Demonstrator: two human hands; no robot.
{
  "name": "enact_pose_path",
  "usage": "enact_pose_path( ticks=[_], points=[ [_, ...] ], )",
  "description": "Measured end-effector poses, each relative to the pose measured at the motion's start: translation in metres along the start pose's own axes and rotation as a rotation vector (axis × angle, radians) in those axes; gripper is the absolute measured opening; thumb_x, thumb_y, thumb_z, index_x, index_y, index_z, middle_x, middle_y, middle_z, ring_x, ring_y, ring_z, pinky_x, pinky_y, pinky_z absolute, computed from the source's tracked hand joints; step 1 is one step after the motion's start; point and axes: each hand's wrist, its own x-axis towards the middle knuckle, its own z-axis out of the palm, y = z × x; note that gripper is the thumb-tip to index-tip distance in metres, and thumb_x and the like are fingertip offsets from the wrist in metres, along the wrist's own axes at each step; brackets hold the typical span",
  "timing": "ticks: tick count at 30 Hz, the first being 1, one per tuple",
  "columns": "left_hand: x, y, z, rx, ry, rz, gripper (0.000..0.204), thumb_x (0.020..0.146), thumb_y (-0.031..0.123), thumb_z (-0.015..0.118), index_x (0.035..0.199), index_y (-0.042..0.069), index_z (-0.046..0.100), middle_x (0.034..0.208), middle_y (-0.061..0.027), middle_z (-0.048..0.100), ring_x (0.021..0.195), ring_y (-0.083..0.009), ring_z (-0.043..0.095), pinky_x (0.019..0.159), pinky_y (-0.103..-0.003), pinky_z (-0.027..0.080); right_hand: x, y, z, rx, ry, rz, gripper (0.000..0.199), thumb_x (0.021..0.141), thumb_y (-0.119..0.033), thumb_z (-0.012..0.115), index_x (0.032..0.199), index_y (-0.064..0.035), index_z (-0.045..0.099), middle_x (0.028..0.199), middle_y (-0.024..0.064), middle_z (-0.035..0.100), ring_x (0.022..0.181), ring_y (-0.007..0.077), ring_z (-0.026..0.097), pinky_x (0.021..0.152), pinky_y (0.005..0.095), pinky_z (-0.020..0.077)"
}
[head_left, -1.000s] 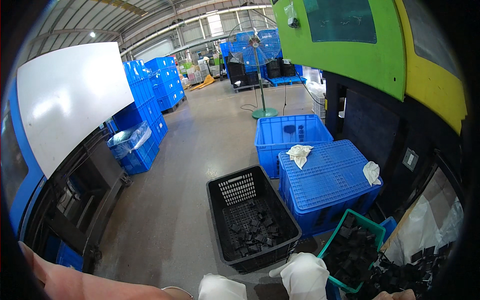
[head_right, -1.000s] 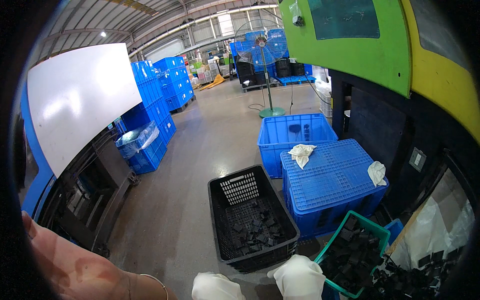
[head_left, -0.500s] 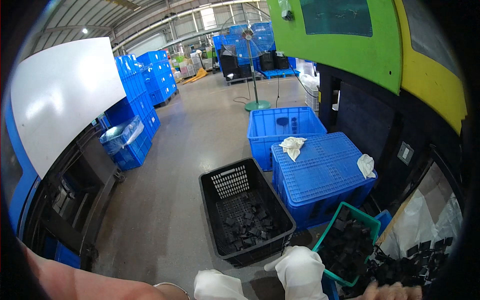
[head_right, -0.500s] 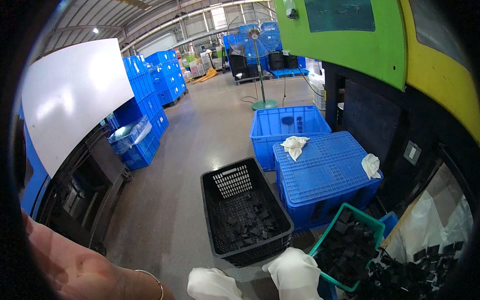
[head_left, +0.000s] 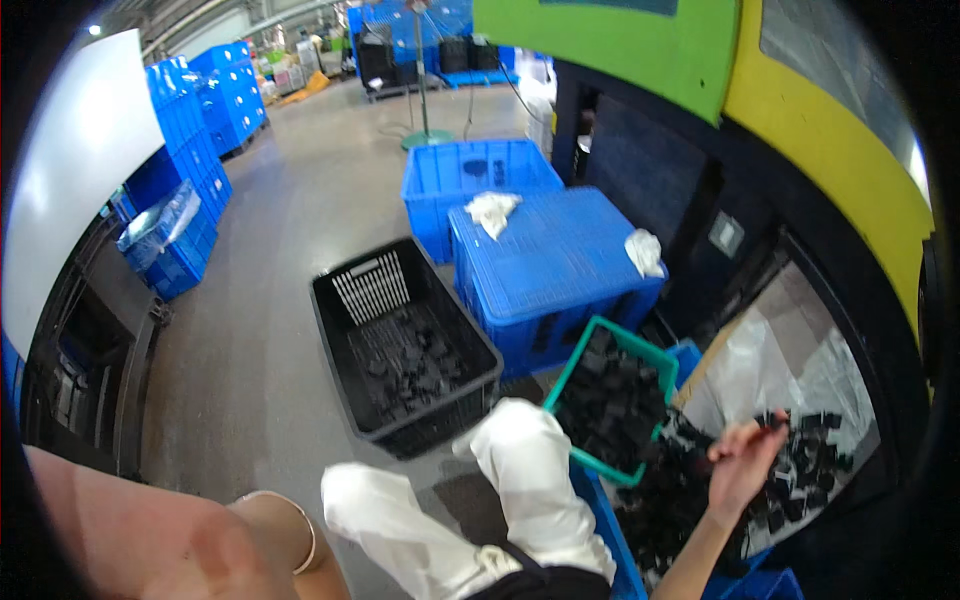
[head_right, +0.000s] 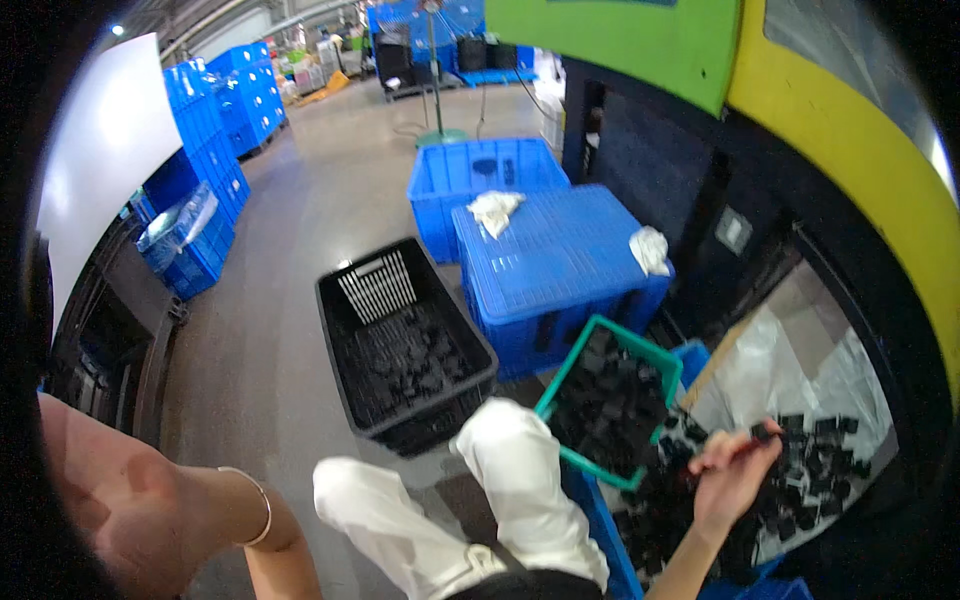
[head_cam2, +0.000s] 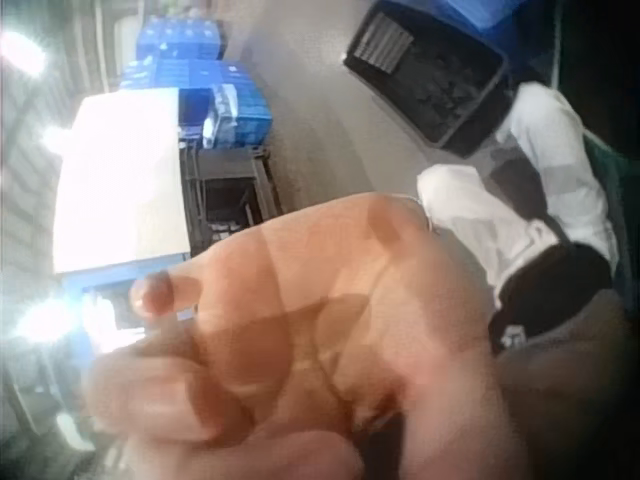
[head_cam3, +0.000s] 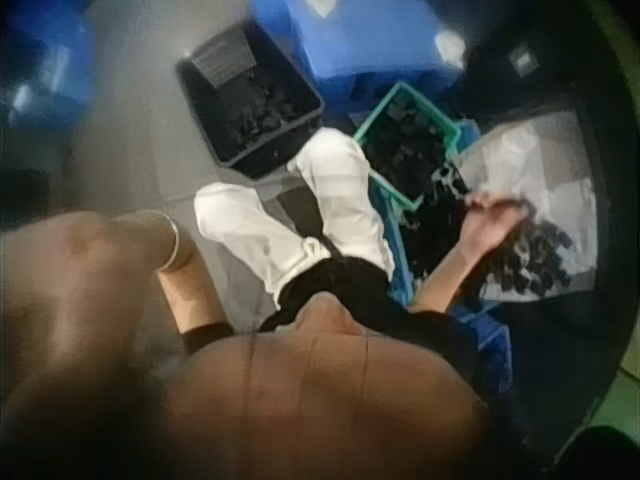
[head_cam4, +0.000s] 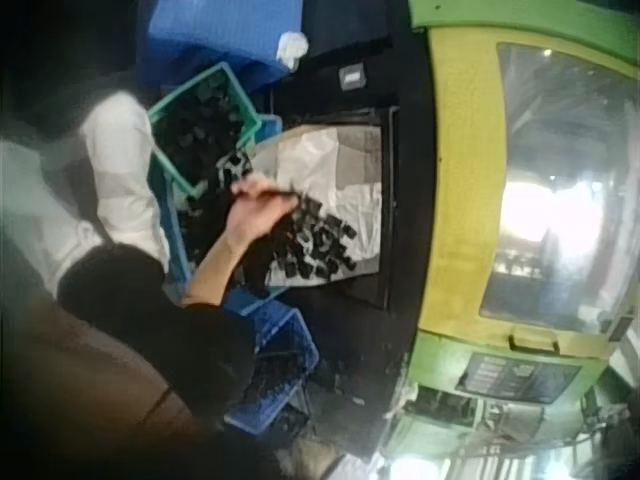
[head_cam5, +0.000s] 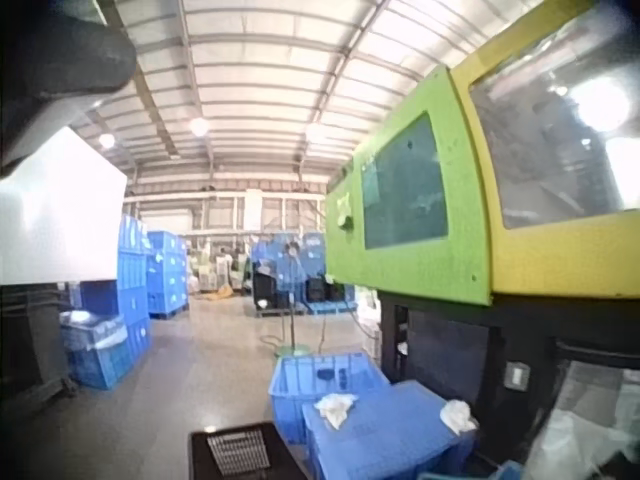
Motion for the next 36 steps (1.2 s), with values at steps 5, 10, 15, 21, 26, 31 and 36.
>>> enact_pose_path(
  ticks=[5, 10, 15, 21, 26, 31, 36],
  points=[
    [0.004, 0.021, 0.003, -0.06, -0.008, -0.066, 0.039, 0.086, 0.016, 0.04, 0.115, -0.006, 0.053, 0.117, -0.0237, 0.054, 0.115, -0.0352, 0.051, 0.106, -0.056, 0.034, 0.027, 0.061, -0.05, -0.717, -0.487, 0.21, 0.043, 0.087, -0.022, 0.063, 0.127, -0.014, 0.051, 0.064, -0.0016, 0.047, 0.052, 0.009, 0.043, 0.047, 0.0233, 0.0376],
    [-0.007, 0.011, 0.022, -0.078, 0.003, -0.068, 0.038, 0.086, 0.015, 0.04, 0.114, -0.006, 0.055, 0.116, -0.0242, 0.055, 0.115, -0.0358, 0.051, 0.106, -0.057, 0.034, 0.072, 0.179, -0.063, -1.561, -0.8, -0.284, 0.044, 0.066, -0.016, 0.078, 0.106, -0.008, 0.063, 0.088, 0.0126, 0.067, 0.082, 0.0334, 0.066, 0.069, 0.0445, 0.0519],
    [-0.019, 0.031, 0.056, 0.2, -0.054, -0.189, 0.037, 0.083, 0.014, 0.053, 0.119, 0.003, 0.049, 0.09, -0.0077, 0.051, 0.079, -0.0205, 0.046, 0.075, -0.036, 0.04, 0.104, 0.266, -0.061, -1.794, -1.33, -0.297, 0.03, 0.067, -0.017, 0.07, 0.096, -0.01, 0.064, 0.091, 0.0122, 0.068, 0.09, 0.0327, 0.065, 0.076, 0.0451, 0.052],
    [-0.137, 0.002, 0.13, -0.084, -0.31, -1.108, 0.026, 0.074, 0.002, 0.061, 0.099, 0.002, 0.063, 0.089, -0.0091, 0.058, 0.079, -0.0182, 0.055, 0.075, -0.03, 0.045, 0.123, 0.228, 0.012, -1.404, -0.966, -0.048, 0.033, 0.067, -0.023, 0.077, 0.091, -0.0029, 0.066, 0.074, 0.0138, 0.065, 0.071, 0.0234, 0.065, 0.066, 0.0365, 0.0503],
    [-0.198, 0.011, 0.167, -0.186, -0.818, -1.109, 0.076, 0.073, 0.024, 0.072, 0.136, -0.001, 0.037, 0.129, -0.0229, 0.044, 0.122, -0.0395, 0.045, 0.102, -0.044, 0.038, 0.023, 0.21, 0.177, -0.497, -0.88, 0.192, 0.025, 0.073, -0.01, 0.078, 0.089, 0.0026, 0.063, 0.079, 0.0015, 0.066, 0.072, 0.0058, 0.055, 0.063, 0.0234, 0.0465],
    [-0.211, -0.006, 0.18, -0.037, -0.41, -1.337, 0.065, 0.065, 0.017, 0.077, 0.119, 0.0, 0.044, 0.113, -0.0194, 0.052, 0.108, -0.0381, 0.051, 0.092, -0.044, 0.043, -0.052, 0.217, 0.271, -0.22, -1.01, 0.237, 0.02, 0.082, -0.013, 0.07, 0.094, 0.0012, 0.064, 0.074, -0.0003, 0.062, 0.062, 0.004, 0.051, 0.056, 0.0209, 0.0421],
    [-0.228, -0.041, 0.136, -0.092, -0.284, -1.489, 0.043, 0.068, 0.006, 0.073, 0.106, 0.006, 0.053, 0.088, -0.0104, 0.062, 0.084, -0.0219, 0.062, 0.075, -0.035, 0.05, -0.069, 0.234, 0.304, 0.048, -1.246, 0.649, 0.025, 0.095, -0.021, 0.053, 0.096, 0.0015, 0.064, 0.059, -0.0039, 0.05, 0.044, 0.0011, 0.037, 0.04, 0.0189, 0.0278]
  ],
)
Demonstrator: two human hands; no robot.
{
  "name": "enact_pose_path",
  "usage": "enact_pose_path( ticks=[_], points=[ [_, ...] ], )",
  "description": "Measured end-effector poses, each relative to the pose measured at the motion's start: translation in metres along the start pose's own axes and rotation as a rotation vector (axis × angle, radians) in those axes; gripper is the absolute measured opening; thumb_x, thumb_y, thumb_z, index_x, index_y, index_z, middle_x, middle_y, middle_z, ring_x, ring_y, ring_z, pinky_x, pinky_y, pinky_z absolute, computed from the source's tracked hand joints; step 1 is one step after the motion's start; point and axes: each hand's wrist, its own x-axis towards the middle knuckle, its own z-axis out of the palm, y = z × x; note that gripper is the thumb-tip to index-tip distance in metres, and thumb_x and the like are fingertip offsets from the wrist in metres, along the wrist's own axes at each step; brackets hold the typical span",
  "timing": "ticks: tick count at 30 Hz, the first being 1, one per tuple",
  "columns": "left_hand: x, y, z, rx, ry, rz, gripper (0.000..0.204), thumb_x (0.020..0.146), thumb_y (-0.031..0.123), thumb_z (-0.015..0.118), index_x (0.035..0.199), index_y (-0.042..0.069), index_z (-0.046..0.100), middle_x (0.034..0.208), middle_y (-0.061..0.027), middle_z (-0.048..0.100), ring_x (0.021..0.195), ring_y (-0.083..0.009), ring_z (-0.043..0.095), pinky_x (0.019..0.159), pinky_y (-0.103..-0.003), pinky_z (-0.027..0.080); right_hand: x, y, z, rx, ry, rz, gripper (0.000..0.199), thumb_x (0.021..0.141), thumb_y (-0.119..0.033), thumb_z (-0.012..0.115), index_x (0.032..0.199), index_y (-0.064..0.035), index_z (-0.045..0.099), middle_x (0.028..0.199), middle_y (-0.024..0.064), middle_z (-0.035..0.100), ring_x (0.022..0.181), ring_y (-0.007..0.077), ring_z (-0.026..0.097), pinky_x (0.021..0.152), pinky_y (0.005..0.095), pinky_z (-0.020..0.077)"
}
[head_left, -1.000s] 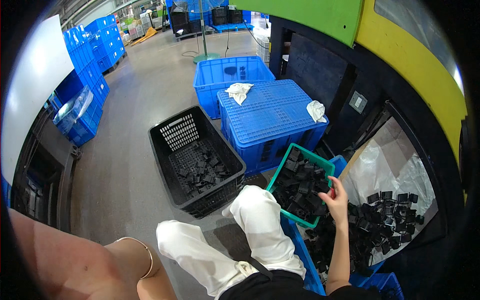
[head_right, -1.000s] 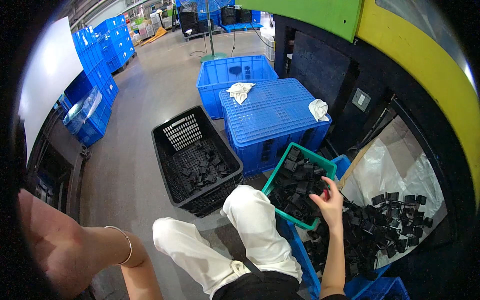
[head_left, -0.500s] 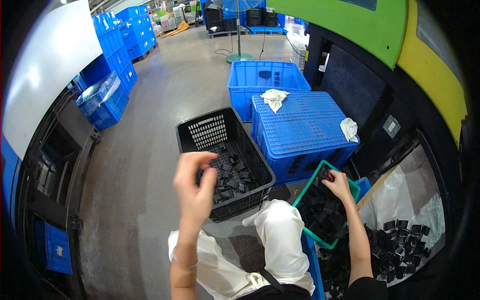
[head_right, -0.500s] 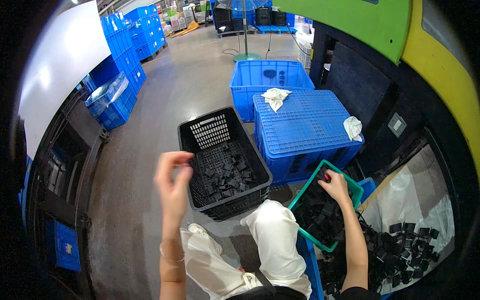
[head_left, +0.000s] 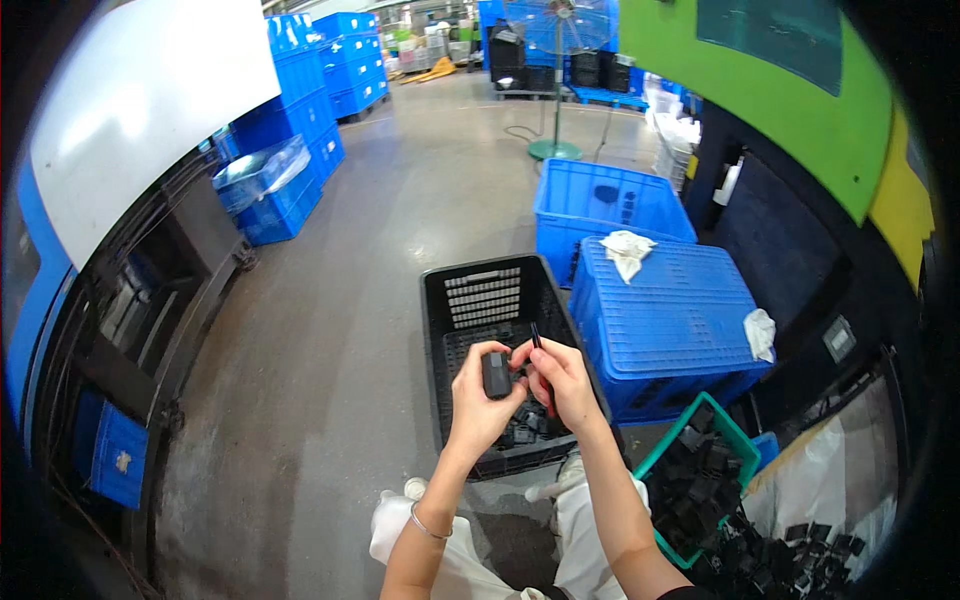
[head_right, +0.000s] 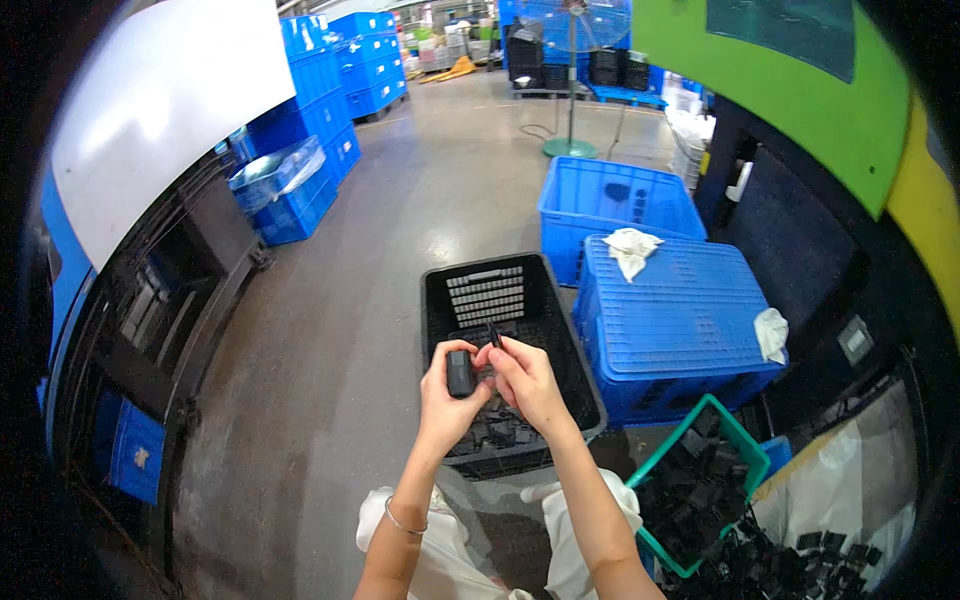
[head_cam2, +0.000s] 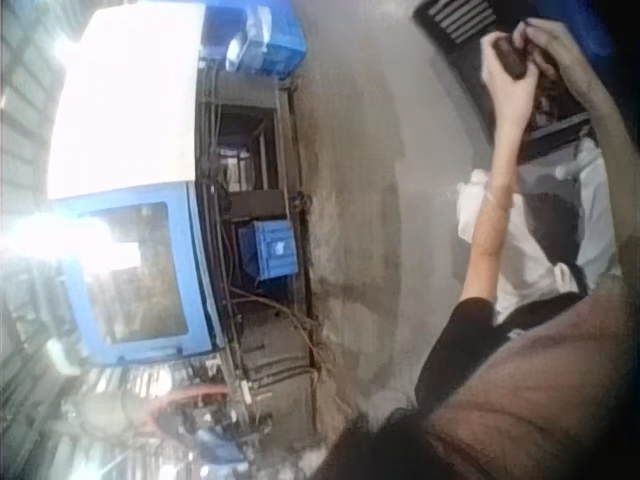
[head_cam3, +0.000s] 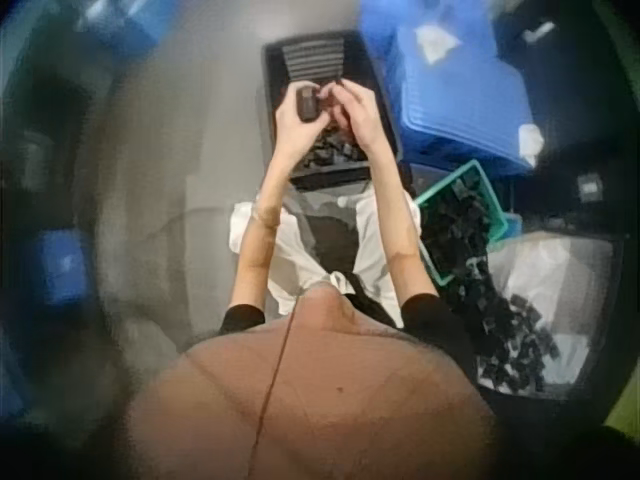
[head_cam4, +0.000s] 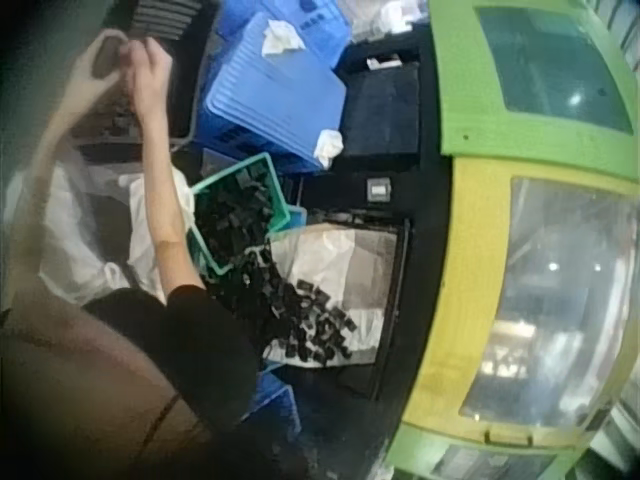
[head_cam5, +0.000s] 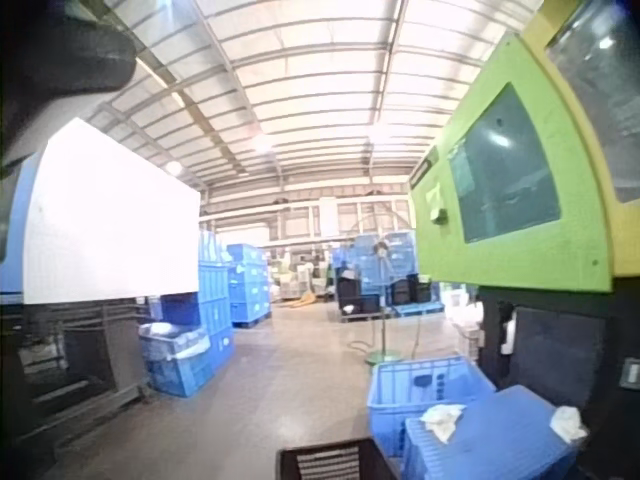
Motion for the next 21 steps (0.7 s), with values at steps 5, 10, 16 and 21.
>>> enact_pose_path(
  ticks=[5, 10, 16, 21],
  points=[
    [-0.008, -0.017, -0.021, -0.123, -0.117, -0.136, 0.037, 0.077, 0.005, 0.07, 0.109, 0.007, 0.052, 0.081, -0.0061, 0.066, 0.079, -0.0141, 0.062, 0.075, -0.03, 0.05, -0.007, 0.015, 0.001, -0.234, 0.125, 0.047, 0.012, 0.091, -0.009, 0.058, 0.094, 0.0013, 0.064, 0.063, 0.0012, 0.059, 0.052, 0.0027, 0.049, 0.045, 0.0187, 0.0345],
    [-0.01, -0.024, -0.021, -0.783, -0.154, -0.336, 0.047, 0.096, 0.045, 0.041, 0.116, 0.003, 0.053, 0.121, -0.0101, 0.057, 0.112, -0.0173, 0.054, 0.097, -0.034, 0.043, -0.01, 0.018, 0.005, -0.417, 0.006, 0.044, 0.052, 0.067, -0.018, 0.083, 0.112, -0.0033, 0.06, 0.079, 0.0015, 0.062, 0.057, 0.0048, 0.049, 0.054, 0.0213, 0.0401],
    [-0.015, -0.042, -0.004, -0.729, -0.058, -0.443, 0.064, 0.095, 0.061, 0.031, 0.13, 0.008, 0.043, 0.134, -0.0112, 0.047, 0.12, -0.0225, 0.05, 0.101, -0.04, 0.042, -0.01, 0.033, 0.021, -0.654, 0.213, -0.295, 0.052, 0.064, -0.016, 0.082, 0.111, -0.0039, 0.062, 0.072, -0.0012, 0.059, 0.051, 0.0019, 0.039, 0.045, 0.019, 0.0309],
    [0.0, -0.026, -0.029, 0.391, -0.073, 0.265, 0.077, 0.06, 0.013, 0.071, 0.132, 0.008, 0.045, 0.14, -0.0154, 0.04, 0.133, -0.0328, 0.036, 0.107, -0.046, 0.03, -0.013, 0.027, 0.006, -0.592, 0.286, -0.052, 0.047, 0.067, -0.014, 0.079, 0.11, -0.0021, 0.062, 0.065, -0.0037, 0.052, 0.051, 0.0012, 0.038, 0.045, 0.0201, 0.0304]
  ],
)
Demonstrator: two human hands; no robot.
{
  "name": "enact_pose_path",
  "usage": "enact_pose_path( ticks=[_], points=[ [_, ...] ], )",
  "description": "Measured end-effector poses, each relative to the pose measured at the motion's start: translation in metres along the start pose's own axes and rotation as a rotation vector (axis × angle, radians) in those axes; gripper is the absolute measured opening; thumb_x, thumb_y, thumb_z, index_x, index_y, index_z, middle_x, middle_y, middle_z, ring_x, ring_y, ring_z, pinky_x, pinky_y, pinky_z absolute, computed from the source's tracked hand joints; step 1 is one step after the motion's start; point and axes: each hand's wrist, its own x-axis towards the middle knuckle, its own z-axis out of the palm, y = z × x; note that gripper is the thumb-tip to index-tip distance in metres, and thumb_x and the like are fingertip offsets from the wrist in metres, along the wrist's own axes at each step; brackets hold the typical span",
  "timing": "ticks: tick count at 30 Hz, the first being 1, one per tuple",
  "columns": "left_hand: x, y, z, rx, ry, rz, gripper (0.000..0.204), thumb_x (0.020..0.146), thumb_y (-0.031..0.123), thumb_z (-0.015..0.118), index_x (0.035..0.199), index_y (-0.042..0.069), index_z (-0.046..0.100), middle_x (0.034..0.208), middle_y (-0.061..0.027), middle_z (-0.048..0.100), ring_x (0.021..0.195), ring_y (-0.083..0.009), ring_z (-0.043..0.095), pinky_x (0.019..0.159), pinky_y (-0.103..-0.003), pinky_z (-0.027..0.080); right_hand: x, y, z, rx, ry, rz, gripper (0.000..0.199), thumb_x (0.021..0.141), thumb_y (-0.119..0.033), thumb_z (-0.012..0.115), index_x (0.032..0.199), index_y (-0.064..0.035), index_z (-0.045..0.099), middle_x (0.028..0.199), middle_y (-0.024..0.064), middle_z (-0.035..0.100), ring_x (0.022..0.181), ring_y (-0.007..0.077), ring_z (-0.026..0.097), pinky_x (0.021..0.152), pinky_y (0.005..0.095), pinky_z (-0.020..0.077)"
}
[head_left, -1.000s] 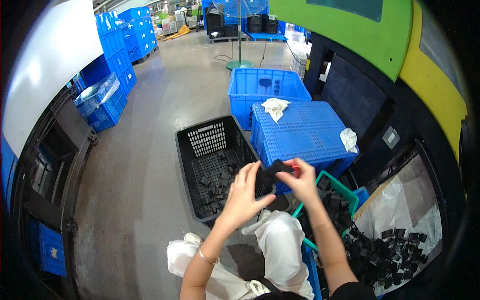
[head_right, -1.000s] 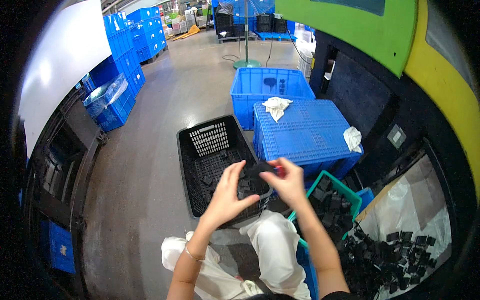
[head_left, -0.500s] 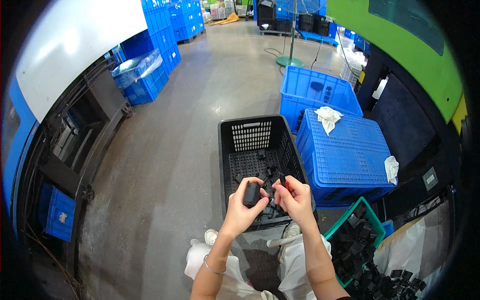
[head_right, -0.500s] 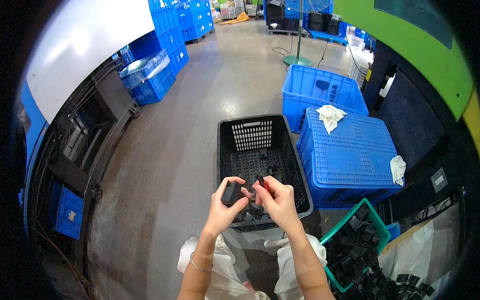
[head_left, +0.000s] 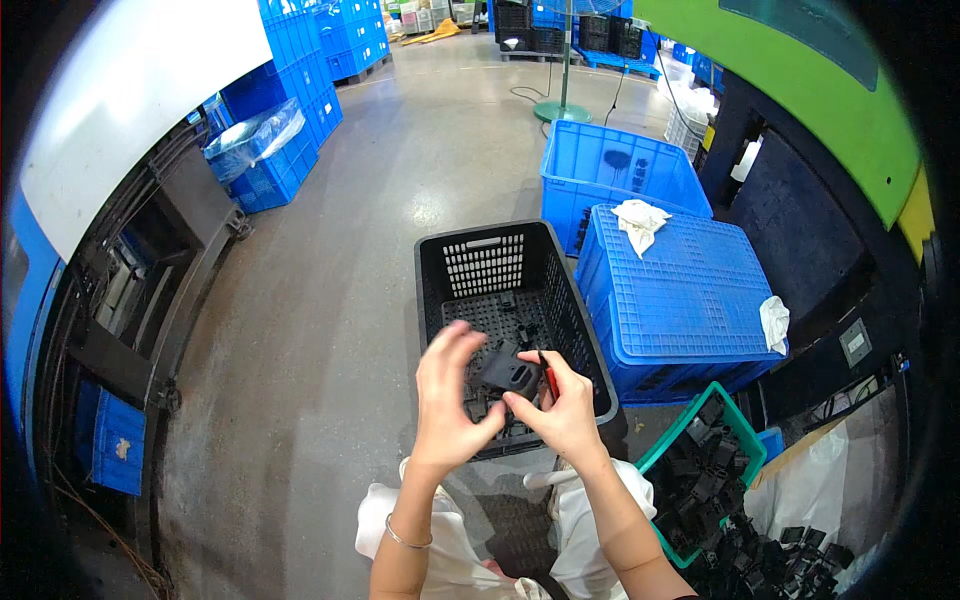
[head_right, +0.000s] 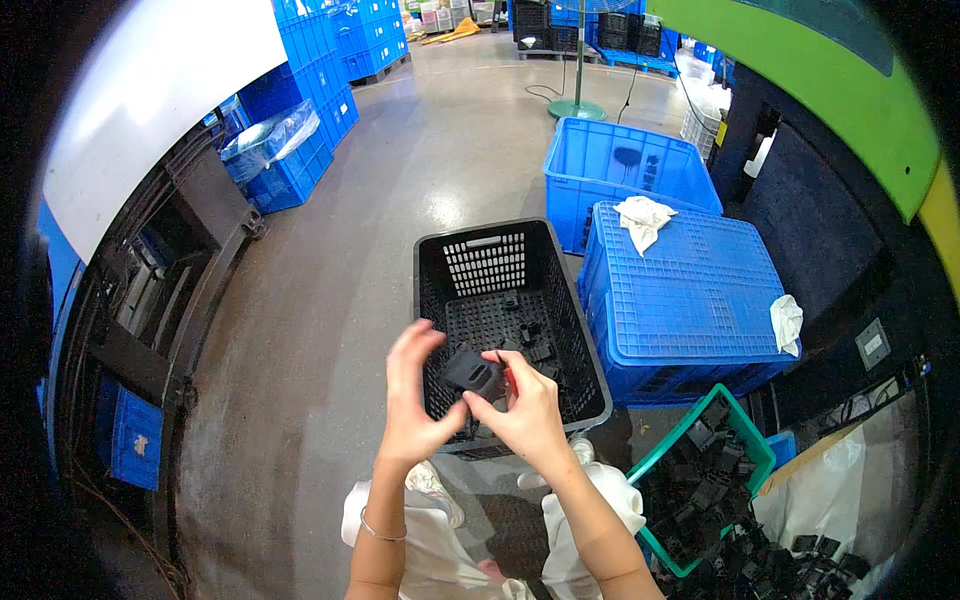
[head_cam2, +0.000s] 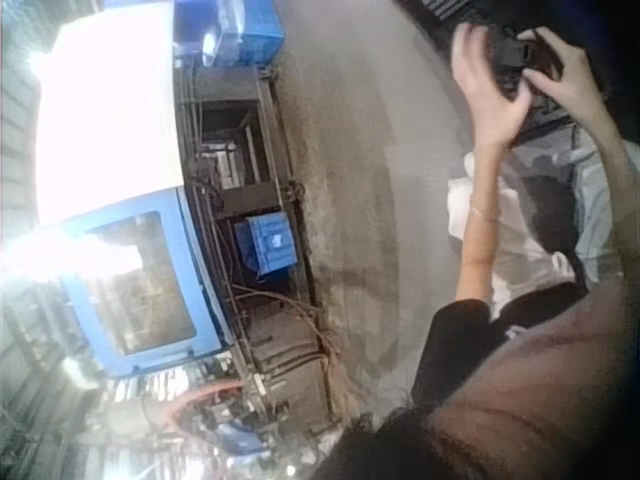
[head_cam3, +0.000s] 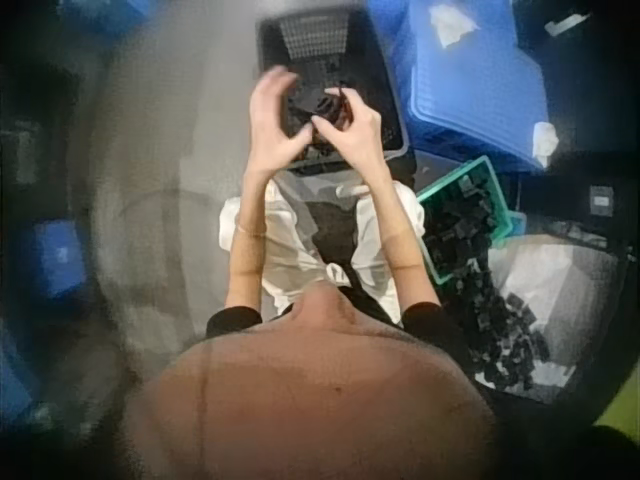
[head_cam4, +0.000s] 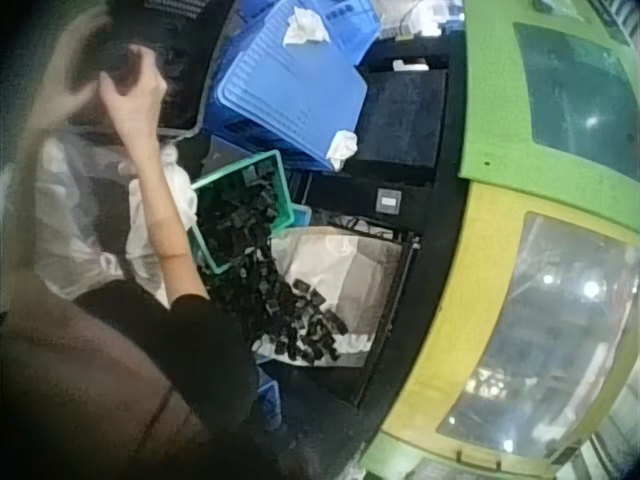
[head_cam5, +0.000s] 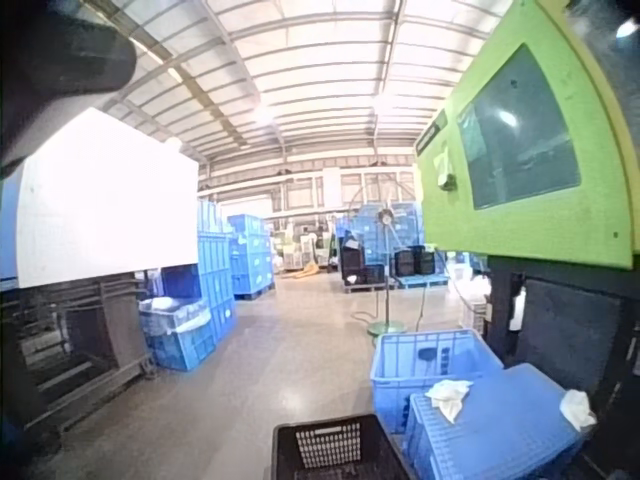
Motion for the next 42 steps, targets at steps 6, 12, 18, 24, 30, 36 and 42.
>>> enact_pose_path(
  ticks=[6, 12, 18, 24, 30, 36, 42],
  points=[
    [-0.009, -0.003, 0.011, -0.069, 0.005, -0.163, 0.03, 0.063, 0.004, 0.07, 0.093, 0.001, 0.063, 0.095, -0.0121, 0.065, 0.09, -0.0289, 0.063, 0.084, -0.035, 0.048, -0.006, -0.008, -0.005, 0.215, -0.332, -0.108, 0.035, 0.087, -0.009, 0.058, 0.12, 0.0032, 0.056, 0.093, 0.0126, 0.06, 0.082, 0.0188, 0.059, 0.073, 0.0283, 0.0475],
    [-0.007, 0.004, 0.005, -0.244, 0.122, -0.129, 0.032, 0.062, -0.005, 0.068, 0.093, 0.005, 0.063, 0.092, -0.0107, 0.063, 0.088, -0.0292, 0.062, 0.079, -0.036, 0.05, -0.008, -0.004, -0.011, 0.05, -0.25, -0.206, 0.023, 0.086, -0.013, 0.057, 0.102, 0.0028, 0.064, 0.074, 0.0089, 0.06, 0.061, 0.0156, 0.054, 0.057, 0.0285, 0.043],
    [-0.012, 0.005, 0.002, -0.186, 0.093, -0.073, 0.03, 0.062, -0.003, 0.07, 0.09, 0.005, 0.063, 0.091, -0.01, 0.061, 0.087, -0.0278, 0.061, 0.076, -0.036, 0.05, -0.01, -0.005, -0.006, -0.096, -0.272, -0.422, 0.019, 0.081, -0.011, 0.06, 0.095, 0.0023, 0.064, 0.07, 0.013, 0.059, 0.059, 0.0253, 0.059, 0.054, 0.0324, 0.045],
    [-0.013, 0.003, 0.005, -0.176, 0.092, -0.024, 0.028, 0.063, -0.002, 0.07, 0.089, 0.005, 0.062, 0.09, -0.0101, 0.06, 0.086, -0.0284, 0.059, 0.074, -0.037, 0.049, -0.012, -0.003, -0.003, -0.154, -0.254, -0.408, 0.015, 0.083, -0.014, 0.065, 0.092, -0.0024, 0.066, 0.073, 0.0107, 0.062, 0.058, 0.0276, 0.061, 0.052, 0.0338, 0.0481],
    [-0.011, -0.001, 0.009, -0.175, 0.11, 0.048, 0.027, 0.063, 0.0, 0.069, 0.088, 0.004, 0.061, 0.089, -0.0104, 0.059, 0.085, -0.0291, 0.058, 0.074, -0.038, 0.048, -0.013, -0.007, -0.005, -0.155, -0.252, -0.36, 0.014, 0.082, -0.012, 0.067, 0.09, -0.0013, 0.067, 0.07, 0.0101, 0.062, 0.056, 0.026, 0.061, 0.051, 0.0335, 0.0475],
    [-0.011, -0.001, 0.01, -0.217, 0.15, 0.093, 0.027, 0.062, 0.004, 0.071, 0.086, 0.003, 0.061, 0.088, -0.0106, 0.059, 0.086, -0.0298, 0.058, 0.075, -0.038, 0.048, -0.021, -0.01, 0.003, -0.1, -0.151, -0.341, 0.013, 0.081, -0.01, 0.068, 0.088, -0.0003, 0.067, 0.072, 0.0108, 0.064, 0.055, 0.0244, 0.061, 0.049, 0.0324, 0.0472],
    [-0.011, 0.001, 0.012, -0.181, 0.18, 0.12, 0.026, 0.062, 0.005, 0.071, 0.087, 0.003, 0.062, 0.088, -0.0105, 0.059, 0.086, -0.0307, 0.058, 0.076, -0.039, 0.048, -0.028, -0.007, 0.009, -0.024, -0.068, -0.321, 0.014, 0.08, -0.006, 0.067, 0.088, 0.0046, 0.065, 0.067, 0.0111, 0.06, 0.05, 0.019, 0.055, 0.046, 0.0289, 0.041]
  ],
)
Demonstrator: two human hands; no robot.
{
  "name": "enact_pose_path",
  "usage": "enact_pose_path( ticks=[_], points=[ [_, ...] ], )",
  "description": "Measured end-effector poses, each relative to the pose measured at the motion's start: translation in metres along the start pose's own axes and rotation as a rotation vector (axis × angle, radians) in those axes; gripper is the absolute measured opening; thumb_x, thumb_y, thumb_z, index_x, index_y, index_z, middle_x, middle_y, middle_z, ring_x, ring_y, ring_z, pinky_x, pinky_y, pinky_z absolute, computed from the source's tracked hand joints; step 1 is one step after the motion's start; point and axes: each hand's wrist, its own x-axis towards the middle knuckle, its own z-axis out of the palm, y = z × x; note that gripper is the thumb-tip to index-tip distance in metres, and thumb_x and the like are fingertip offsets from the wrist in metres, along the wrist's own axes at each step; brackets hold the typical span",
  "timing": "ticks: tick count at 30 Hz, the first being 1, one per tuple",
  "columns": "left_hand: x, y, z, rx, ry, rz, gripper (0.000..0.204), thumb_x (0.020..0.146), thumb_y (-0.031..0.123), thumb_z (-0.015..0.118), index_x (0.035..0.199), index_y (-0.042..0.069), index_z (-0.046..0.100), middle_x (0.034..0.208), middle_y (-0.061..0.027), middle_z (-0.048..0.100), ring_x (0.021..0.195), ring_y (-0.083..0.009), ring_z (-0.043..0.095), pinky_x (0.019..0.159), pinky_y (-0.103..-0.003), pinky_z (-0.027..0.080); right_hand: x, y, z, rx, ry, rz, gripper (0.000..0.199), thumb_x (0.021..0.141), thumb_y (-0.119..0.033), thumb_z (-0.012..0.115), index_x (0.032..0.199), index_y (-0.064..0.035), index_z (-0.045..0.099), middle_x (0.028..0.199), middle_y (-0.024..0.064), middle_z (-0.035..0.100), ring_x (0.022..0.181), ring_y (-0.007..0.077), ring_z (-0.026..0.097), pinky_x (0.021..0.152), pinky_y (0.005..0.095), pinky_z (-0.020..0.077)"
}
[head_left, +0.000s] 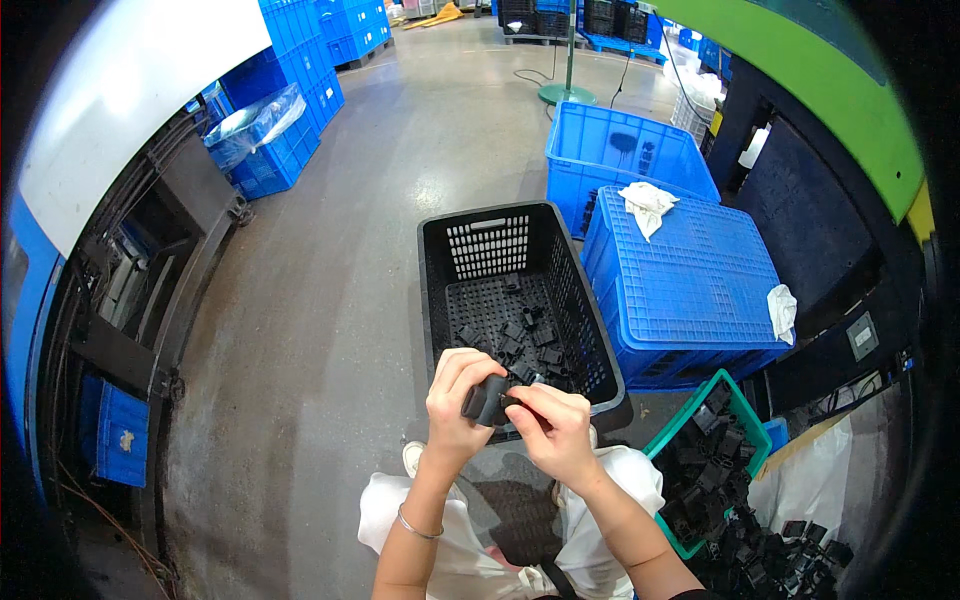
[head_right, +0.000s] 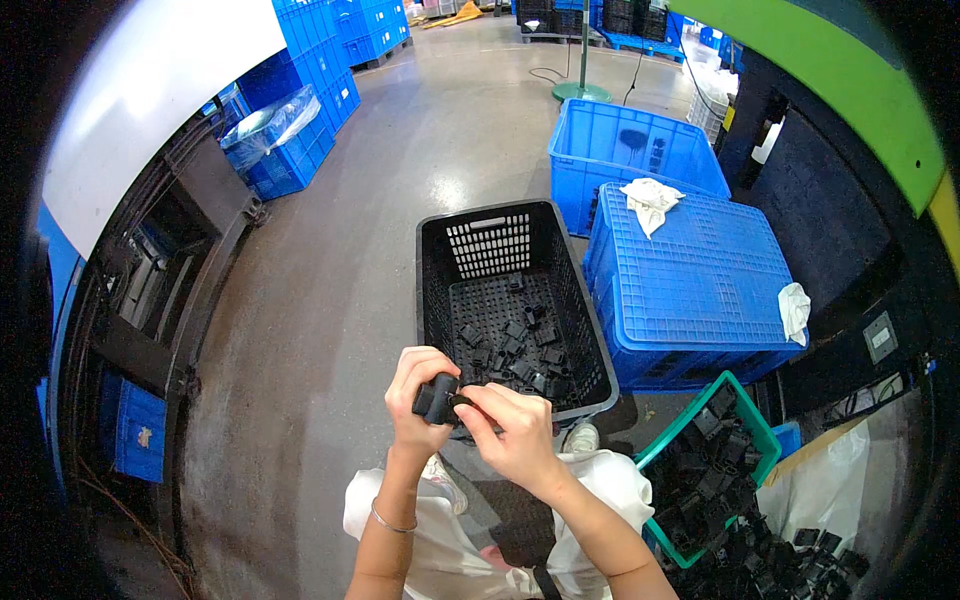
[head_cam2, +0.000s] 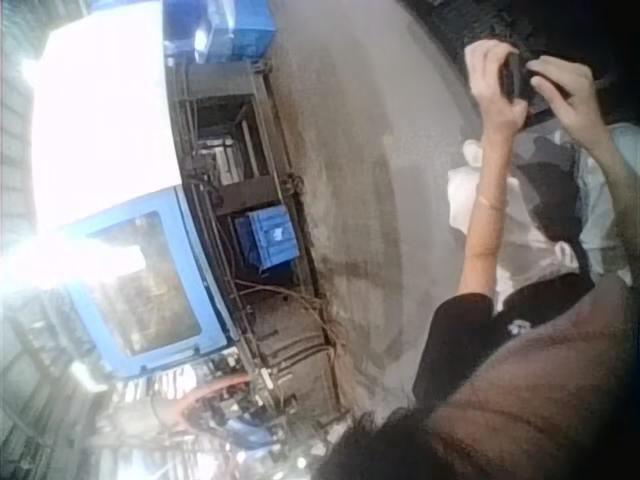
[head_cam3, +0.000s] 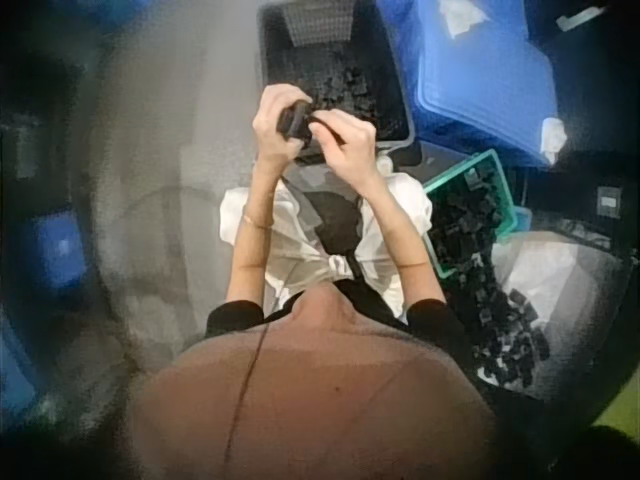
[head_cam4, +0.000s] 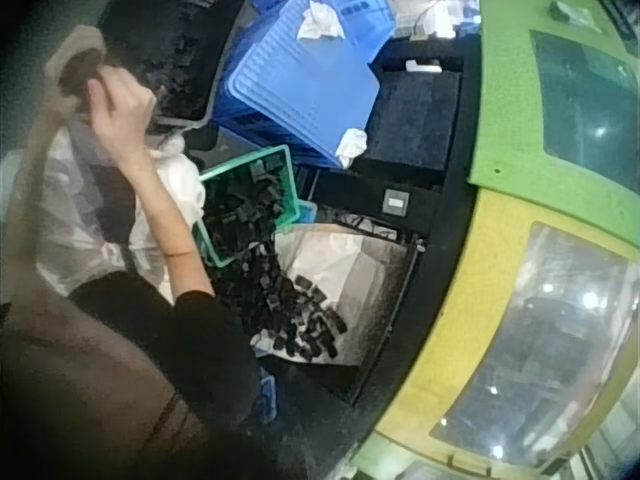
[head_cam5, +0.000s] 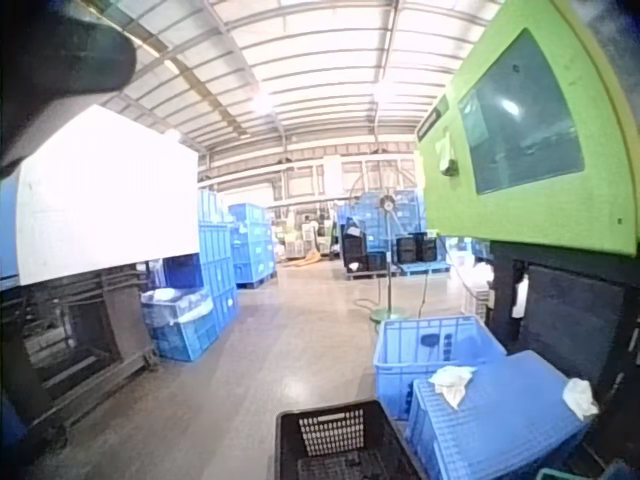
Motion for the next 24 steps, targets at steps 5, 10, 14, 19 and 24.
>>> enact_pose_path(
  ticks=[5, 10, 14, 19, 24],
  points=[
    [0.001, 0.003, 0.003, 0.166, -0.062, 0.186, 0.025, 0.064, 0.003, 0.068, 0.087, 0.004, 0.062, 0.091, -0.0095, 0.058, 0.086, -0.0302, 0.056, 0.075, -0.039, 0.048, -0.001, 0.009, 0.005, 0.074, 0.232, 0.178, 0.013, 0.084, -0.007, 0.065, 0.088, 0.0054, 0.064, 0.067, 0.012, 0.06, 0.052, 0.016, 0.055, 0.049, 0.0265, 0.0425],
    [-0.001, -0.003, 0.008, -0.003, -0.017, -0.004, 0.026, 0.062, 0.002, 0.07, 0.086, 0.005, 0.06, 0.089, -0.0097, 0.058, 0.086, -0.0296, 0.056, 0.075, -0.038, 0.048, 0.002, 0.009, -0.002, 0.009, 0.069, -0.023, 0.013, 0.083, -0.008, 0.064, 0.09, 0.0035, 0.065, 0.073, 0.0138, 0.064, 0.053, 0.0232, 0.06, 0.049, 0.0302, 0.0466],
    [-0.001, -0.004, 0.008, -0.014, -0.001, -0.028, 0.026, 0.061, 0.003, 0.071, 0.085, 0.005, 0.06, 0.088, -0.0099, 0.058, 0.085, -0.0293, 0.056, 0.075, -0.038, 0.048, 0.006, 0.009, -0.008, -0.022, -0.023, -0.103, 0.014, 0.08, -0.005, 0.064, 0.09, 0.0049, 0.065, 0.064, 0.0111, 0.056, 0.048, 0.019, 0.051, 0.046, 0.0298, 0.038],
    [0.001, -0.002, 0.007, 0.002, -0.016, 0.001, 0.023, 0.064, 0.003, 0.068, 0.084, 0.005, 0.058, 0.084, -0.0096, 0.058, 0.08, -0.0264, 0.058, 0.072, -0.035, 0.048, 0.007, 0.013, -0.015, -0.051, -0.106, -0.139, 0.015, 0.079, -0.006, 0.065, 0.091, 0.0041, 0.065, 0.062, 0.0108, 0.055, 0.047, 0.0197, 0.05, 0.044, 0.03, 0.0367],
    [0.001, -0.002, 0.006, 0.041, -0.027, 0.004, 0.023, 0.064, 0.003, 0.069, 0.084, 0.005, 0.059, 0.084, -0.0102, 0.058, 0.081, -0.0273, 0.058, 0.073, -0.036, 0.048, 0.003, 0.01, -0.01, -0.022, -0.054, -0.027, 0.013, 0.082, -0.007, 0.065, 0.09, 0.0029, 0.066, 0.067, 0.0112, 0.06, 0.049, 0.0194, 0.054, 0.046, 0.029, 0.0411]
  ],
)
